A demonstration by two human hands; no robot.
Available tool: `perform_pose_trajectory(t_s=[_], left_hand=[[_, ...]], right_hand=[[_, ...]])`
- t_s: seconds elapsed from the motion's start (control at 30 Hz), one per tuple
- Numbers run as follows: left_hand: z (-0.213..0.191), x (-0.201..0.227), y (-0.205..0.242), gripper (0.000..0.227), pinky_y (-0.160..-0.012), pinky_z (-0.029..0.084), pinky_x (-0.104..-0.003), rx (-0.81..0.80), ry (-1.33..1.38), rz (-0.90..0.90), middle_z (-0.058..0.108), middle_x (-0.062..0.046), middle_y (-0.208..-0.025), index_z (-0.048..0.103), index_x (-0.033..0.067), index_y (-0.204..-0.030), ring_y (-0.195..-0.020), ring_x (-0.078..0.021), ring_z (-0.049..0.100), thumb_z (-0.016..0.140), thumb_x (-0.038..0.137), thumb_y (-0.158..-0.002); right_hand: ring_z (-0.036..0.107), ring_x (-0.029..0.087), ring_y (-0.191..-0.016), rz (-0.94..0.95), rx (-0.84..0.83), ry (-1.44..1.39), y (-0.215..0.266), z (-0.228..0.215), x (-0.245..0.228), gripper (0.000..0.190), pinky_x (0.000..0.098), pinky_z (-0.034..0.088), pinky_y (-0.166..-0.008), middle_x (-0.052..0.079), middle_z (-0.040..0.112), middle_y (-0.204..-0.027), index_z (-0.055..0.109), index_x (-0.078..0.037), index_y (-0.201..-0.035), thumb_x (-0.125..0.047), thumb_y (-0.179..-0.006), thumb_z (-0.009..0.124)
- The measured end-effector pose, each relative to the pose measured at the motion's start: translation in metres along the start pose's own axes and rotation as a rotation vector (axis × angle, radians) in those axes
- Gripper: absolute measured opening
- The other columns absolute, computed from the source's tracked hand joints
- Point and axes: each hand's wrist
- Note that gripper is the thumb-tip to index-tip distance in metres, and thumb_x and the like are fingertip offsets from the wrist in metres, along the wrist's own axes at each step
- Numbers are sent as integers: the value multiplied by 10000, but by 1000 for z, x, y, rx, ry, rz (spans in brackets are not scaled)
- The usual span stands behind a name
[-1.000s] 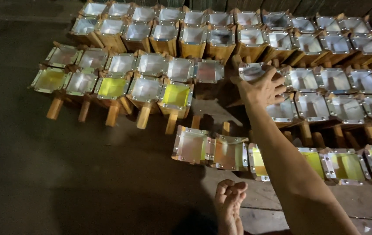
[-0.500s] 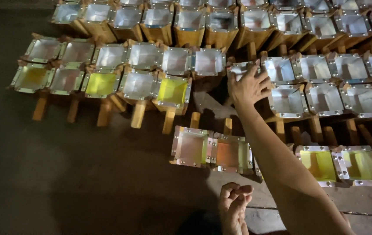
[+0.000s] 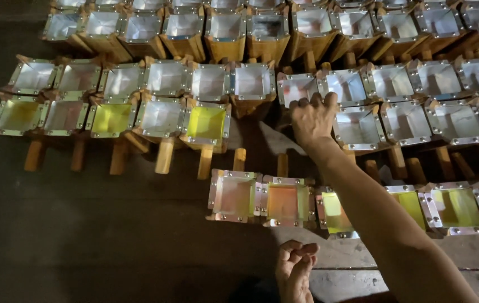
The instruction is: The person applies glue from a tube to the base of a small square wooden assembly and then presses the piece into a larger arrangement of similar objects on the floor.
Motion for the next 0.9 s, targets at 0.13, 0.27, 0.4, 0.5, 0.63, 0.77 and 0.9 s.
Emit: perform_pose_trajectory(t_s=[0.13,0.27,0.4,0.5,0.63,0.77,0.9], left_hand=[[2,3,4,379,-883,533,-396,29,-26,-21,802,-216,-981,638,22,-1041,-993,-287,744,780,154,-715],[3,-2,-2,388,-847,529,-382,52,-17,-34,813,-255,-985,628,15,-1046,-986,-292,747,788,117,-708],[-9,-22,-12,400,-822,534,-379,37,-54,16,794,-244,-979,647,27,-1060,-983,-291,754,817,135,-715],[-20,-33,-21,365,-819,516,-368,75,-91,6,795,-284,-982,636,68,-1064,-959,-320,741,778,-11,-738],[0,-10,-8,358,-876,532,-376,98,-169,44,757,-265,-1080,606,9,-1132,-1013,-324,731,735,39,-799],[17,-3,-1,330,-768,496,-267,228,-315,45,710,-126,-907,623,53,-1141,-758,-177,622,743,-21,-843],[-28,-13,-30,277,-1005,530,-446,228,-413,-43,702,-227,-1187,517,104,-1177,-1114,-322,695,611,1,-938]], right_hand=[[443,329,-1229,2,15,-76,-20,9,-1,225,687,21,-1209,114,505,-1091,641,-157,-806,-84,-938,474],[213,519,-1573,8,0,-126,-30,7,-3,282,730,-56,-1209,314,651,-1293,672,-57,-890,133,-822,474],[176,342,-1601,0,-65,-32,-8,-7,8,174,632,52,-1267,165,447,-1607,712,-92,-841,-38,-918,566],[411,416,-1286,-72,490,-181,23,14,34,737,589,322,-1060,179,486,-1475,452,-220,-1525,-274,-805,599],[529,382,-1092,-199,870,-390,141,-11,86,494,509,444,-847,136,567,-1381,603,-174,-1325,-260,-860,745],[608,342,-1096,-175,1001,-648,248,20,166,233,463,441,-899,185,639,-1260,629,-23,-1221,-52,-990,625],[605,366,-1019,214,992,-529,326,128,276,246,444,498,-910,160,650,-1211,680,-42,-1207,-134,-989,749]])
Point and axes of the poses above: each hand's wrist, its own y-axis away from the middle knuckle, its own z-axis out of the palm, x = y × z
